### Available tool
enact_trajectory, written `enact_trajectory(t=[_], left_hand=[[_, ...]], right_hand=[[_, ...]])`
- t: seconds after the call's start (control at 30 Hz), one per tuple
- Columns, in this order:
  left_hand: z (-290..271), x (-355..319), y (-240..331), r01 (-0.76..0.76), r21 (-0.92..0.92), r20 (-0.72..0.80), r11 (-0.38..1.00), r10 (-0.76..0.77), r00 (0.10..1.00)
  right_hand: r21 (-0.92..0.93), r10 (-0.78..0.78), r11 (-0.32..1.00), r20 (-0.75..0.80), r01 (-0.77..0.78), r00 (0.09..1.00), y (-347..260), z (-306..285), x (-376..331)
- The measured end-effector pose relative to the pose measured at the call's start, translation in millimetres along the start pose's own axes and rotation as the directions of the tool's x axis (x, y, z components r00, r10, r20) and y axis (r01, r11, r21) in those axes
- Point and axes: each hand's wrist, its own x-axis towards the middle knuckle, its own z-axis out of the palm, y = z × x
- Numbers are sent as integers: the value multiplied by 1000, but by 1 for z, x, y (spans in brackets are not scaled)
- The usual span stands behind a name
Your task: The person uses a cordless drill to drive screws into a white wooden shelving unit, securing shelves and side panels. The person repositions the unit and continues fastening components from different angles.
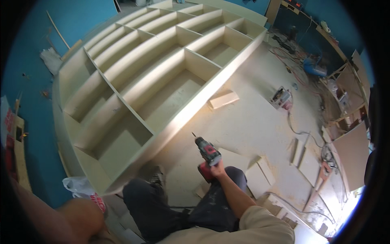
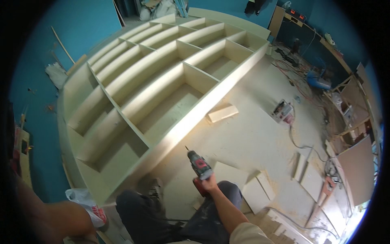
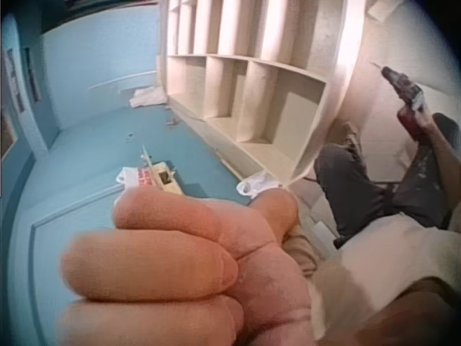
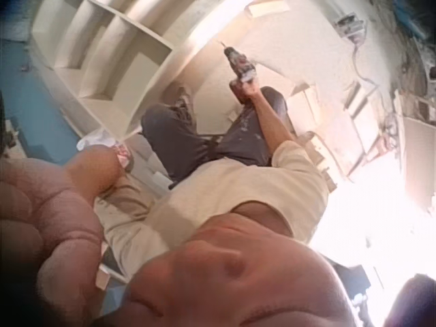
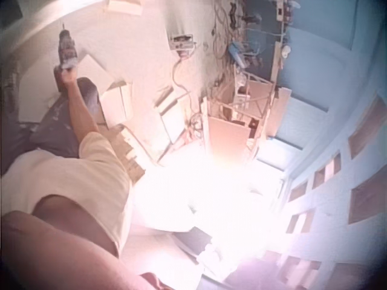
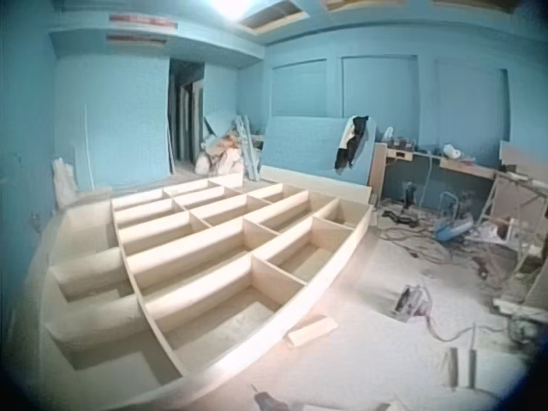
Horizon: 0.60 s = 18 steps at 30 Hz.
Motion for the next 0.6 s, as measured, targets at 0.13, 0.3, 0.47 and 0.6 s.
enact_trajectory(t=[0.13, 0.3, 0.47, 0.6], left_hand=[[-7, -7, 21, 8, 371, -12, 929, -4, 1000], [-1, -22, 48, 134, 501, -89, 855, -103, 991], [5, -7, 51, -12, 574, -108, 819, 91, 990], [20, -9, 57, -126, 609, -81, 783, 220, 972]], right_hand=[[-70, 280, 960, 127, -273, 952, 94, 28, 1], [50, -57, 997, 64, 54, 996, -47, 2, 6], [-102, 117, 989, 108, -106, 987, 12, -20, 13], [27, 34, 999, 46, -36, 998, 16, -11, -19]])
